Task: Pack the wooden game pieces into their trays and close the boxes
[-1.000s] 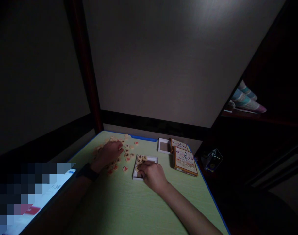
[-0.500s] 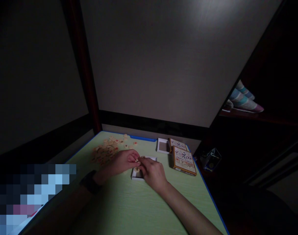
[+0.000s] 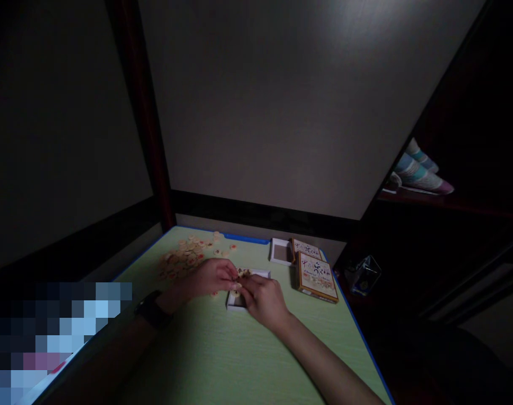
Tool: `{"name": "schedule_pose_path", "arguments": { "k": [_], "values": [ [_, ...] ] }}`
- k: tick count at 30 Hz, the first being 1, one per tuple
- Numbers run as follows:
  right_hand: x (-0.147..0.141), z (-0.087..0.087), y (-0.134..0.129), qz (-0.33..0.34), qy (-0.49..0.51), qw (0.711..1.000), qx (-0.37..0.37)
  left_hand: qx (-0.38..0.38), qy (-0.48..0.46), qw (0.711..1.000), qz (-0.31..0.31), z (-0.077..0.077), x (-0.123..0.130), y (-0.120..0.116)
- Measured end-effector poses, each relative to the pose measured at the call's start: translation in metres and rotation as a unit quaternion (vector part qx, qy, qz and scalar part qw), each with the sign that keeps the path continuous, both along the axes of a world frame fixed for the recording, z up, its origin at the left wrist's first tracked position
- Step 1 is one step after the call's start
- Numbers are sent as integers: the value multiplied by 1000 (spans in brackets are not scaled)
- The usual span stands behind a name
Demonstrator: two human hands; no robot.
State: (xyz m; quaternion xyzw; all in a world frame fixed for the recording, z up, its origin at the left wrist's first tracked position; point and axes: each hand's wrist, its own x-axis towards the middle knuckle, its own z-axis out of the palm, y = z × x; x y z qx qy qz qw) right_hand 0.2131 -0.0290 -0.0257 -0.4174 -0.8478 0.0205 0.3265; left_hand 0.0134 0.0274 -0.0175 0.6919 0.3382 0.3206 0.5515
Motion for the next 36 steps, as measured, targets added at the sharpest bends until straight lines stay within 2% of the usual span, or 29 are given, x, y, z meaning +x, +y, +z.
{"name": "schedule_pose_path", "arguments": {
  "k": [5,11,21,36],
  "values": [
    [1,-2,1,33,-34,998,-35,53,113,992,-20,9,-17,3],
    [1,-4,1,8,-56,997,-54,105,239,965,-36,4,-19,3],
    [-2,1,-1,0,-71,994,-81,112,260,959,-29,9,-16,-3],
    [-4,3,-2,-42,-75,988,-126,125,263,956,-27,5,-15,-3]
  ]
}}
